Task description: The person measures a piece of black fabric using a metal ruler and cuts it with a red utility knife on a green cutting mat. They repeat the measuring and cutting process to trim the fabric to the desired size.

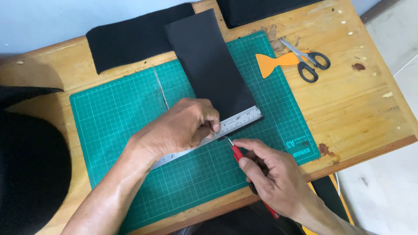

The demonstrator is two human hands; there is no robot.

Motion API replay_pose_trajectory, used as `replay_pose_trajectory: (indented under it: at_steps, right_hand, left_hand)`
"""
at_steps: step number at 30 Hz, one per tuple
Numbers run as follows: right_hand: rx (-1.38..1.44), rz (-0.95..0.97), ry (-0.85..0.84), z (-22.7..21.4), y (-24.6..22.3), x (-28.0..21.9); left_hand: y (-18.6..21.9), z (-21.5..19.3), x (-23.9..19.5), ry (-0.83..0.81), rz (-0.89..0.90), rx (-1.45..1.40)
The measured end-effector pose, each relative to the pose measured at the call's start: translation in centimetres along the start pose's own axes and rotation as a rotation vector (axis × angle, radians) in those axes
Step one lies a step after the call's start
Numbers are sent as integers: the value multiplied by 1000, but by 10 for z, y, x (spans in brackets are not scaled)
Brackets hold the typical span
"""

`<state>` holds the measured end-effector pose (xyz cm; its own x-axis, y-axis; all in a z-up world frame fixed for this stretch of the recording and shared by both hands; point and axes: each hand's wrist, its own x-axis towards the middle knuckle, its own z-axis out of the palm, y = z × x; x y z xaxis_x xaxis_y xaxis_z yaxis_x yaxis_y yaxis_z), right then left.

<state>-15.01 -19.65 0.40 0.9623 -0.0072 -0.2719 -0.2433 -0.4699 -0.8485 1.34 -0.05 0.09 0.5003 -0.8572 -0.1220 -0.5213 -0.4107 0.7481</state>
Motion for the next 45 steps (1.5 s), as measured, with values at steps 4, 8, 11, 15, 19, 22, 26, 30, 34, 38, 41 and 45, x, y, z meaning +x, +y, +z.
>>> replay_pose_trajectory:
  at_steps: [4,8,11,15,19,22,26,30,34,38,41,45]
  right_hand:
    - [-4,40,5,3,-3,-5]
    - [14,-106,56,8,2,-10]
    - [0,-121,70,12,4,-11]
    - [5,-143,82,14,3,-11]
    - [17,-140,96,15,1,-11]
    - [6,-125,108,16,0,-11]
    - [-7,-129,110,15,1,-11]
    - [-13,-165,100,14,2,-9]
    - [11,-183,97,13,1,-8]
    - [16,-163,95,14,0,-7]
    - [20,-148,93,14,0,-7]
    - [9,-146,91,13,0,-6]
  left_hand:
    - [1,-1,0,-28,-37,2]
    - [1,-1,1,-72,-49,28]
    - [2,-1,1,-72,-55,18]
    - [-1,1,2,-66,-75,12]
    - [0,0,2,-65,-95,6]
    - [0,1,2,-63,-95,20]
    - [1,0,1,-67,-97,18]
    - [4,-1,2,-72,-120,24]
    - [3,0,2,-59,-89,29]
    - [4,-1,2,-65,-115,21]
    - [3,0,1,-59,-103,19]
    - [4,-1,1,-57,-111,14]
